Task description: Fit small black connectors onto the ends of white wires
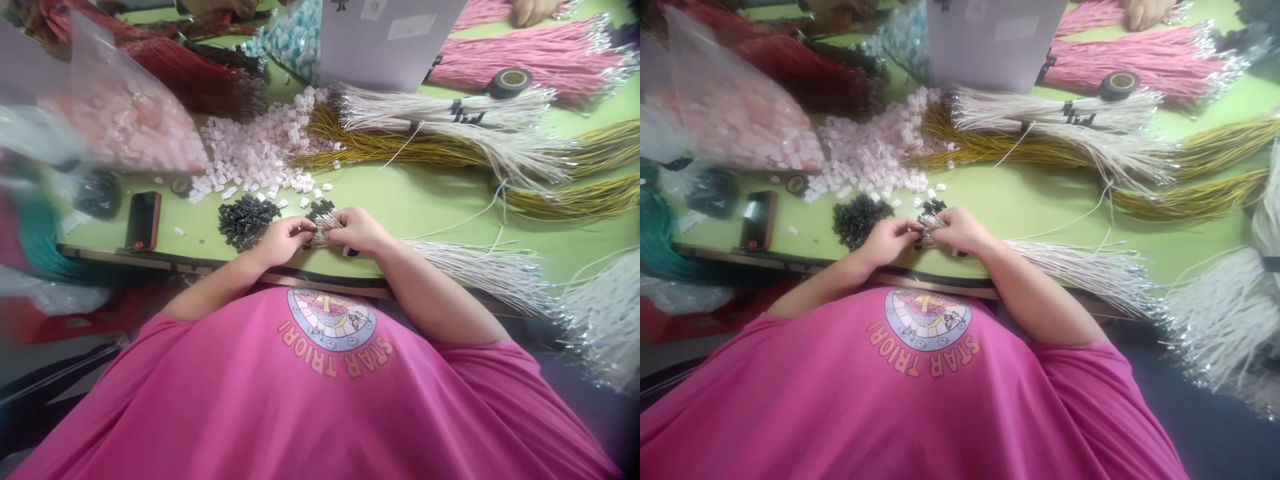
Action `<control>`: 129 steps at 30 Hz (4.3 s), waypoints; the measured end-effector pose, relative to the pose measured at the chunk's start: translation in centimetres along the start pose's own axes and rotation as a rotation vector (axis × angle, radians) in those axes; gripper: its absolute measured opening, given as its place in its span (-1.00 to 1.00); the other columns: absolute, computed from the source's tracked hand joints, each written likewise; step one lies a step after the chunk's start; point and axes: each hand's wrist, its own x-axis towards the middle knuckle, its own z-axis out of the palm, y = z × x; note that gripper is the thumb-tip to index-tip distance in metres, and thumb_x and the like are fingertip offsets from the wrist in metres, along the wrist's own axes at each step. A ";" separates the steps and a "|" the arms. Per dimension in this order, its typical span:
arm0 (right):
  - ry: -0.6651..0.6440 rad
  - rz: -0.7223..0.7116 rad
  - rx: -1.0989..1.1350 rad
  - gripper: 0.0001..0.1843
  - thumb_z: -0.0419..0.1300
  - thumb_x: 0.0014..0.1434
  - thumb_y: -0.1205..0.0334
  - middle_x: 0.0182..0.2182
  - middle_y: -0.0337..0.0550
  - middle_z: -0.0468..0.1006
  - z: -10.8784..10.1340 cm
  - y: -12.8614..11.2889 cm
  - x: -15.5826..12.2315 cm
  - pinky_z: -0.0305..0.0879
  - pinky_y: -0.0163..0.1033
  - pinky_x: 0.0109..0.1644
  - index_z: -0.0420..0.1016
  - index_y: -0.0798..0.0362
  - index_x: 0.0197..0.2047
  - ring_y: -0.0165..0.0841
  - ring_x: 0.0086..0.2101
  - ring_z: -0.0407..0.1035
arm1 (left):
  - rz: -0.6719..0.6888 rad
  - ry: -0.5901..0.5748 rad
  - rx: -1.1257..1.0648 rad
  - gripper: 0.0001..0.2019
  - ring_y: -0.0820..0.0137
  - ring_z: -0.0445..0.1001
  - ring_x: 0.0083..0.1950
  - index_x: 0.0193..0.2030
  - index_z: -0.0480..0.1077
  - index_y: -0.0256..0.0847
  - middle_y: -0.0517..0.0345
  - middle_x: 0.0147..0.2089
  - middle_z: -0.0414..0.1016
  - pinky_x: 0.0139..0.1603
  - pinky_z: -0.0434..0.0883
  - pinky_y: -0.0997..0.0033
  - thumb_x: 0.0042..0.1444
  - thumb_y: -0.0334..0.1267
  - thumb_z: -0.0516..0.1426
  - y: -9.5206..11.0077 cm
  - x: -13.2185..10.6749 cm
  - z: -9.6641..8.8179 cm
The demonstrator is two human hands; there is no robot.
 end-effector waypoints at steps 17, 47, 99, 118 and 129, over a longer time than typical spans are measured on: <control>0.002 0.001 -0.004 -0.90 0.12 -0.02 0.27 -0.59 -0.24 0.32 -0.1 0.2 0.3 0.21 -0.40 -0.68 0.41 0.10 -0.47 -0.49 -0.61 0.23 | 0.105 0.044 0.083 -0.87 0.38 0.51 -0.20 -0.24 0.51 -0.21 0.12 -0.23 0.56 -0.12 0.45 0.34 0.07 -0.36 0.16 -0.7 0.1 -0.1; -0.026 -0.052 -0.103 -0.88 0.07 0.08 0.24 -0.62 -0.30 0.27 0.4 0.8 0.5 0.11 -0.40 -0.70 0.38 0.08 -0.39 -0.53 -0.69 0.20 | 0.350 0.093 0.300 -0.88 0.39 0.51 -0.20 -0.24 0.49 -0.23 0.08 -0.23 0.55 -0.14 0.45 0.36 0.11 -0.39 0.14 -1.7 0.1 1.3; 0.070 -0.054 0.002 -0.84 0.08 0.07 0.20 -0.65 -0.32 0.25 1.1 0.0 0.1 0.07 -0.41 -0.71 0.30 0.07 -0.49 -0.55 -0.69 0.15 | -0.065 0.075 0.066 -0.85 0.40 0.46 -0.41 -0.29 0.49 -0.20 0.16 -0.38 0.54 -0.34 0.42 0.35 -0.03 -0.23 0.23 -1.1 0.2 -0.6; 0.058 -0.085 -0.022 -0.80 0.18 -0.03 0.14 -0.53 -0.25 0.36 0.6 -0.3 -0.3 0.17 -0.42 -0.69 0.43 0.11 -0.41 -0.51 -0.59 0.25 | 0.158 0.024 0.269 -0.93 0.39 0.46 -0.25 -0.31 0.49 -0.19 0.13 -0.27 0.51 -0.16 0.39 0.34 0.05 -0.30 0.19 -0.4 -0.9 -0.8; 0.050 0.004 0.010 -0.81 0.19 -0.06 0.19 -0.51 -0.20 0.43 0.2 -0.2 0.0 0.24 -0.39 -0.68 0.49 0.11 -0.37 -0.48 -0.58 0.28 | -0.063 0.156 0.879 -0.76 0.24 0.41 -0.10 -0.14 0.50 -0.15 0.06 -0.14 0.48 -0.16 0.32 0.30 0.14 -0.15 0.08 -3.1 2.0 -7.8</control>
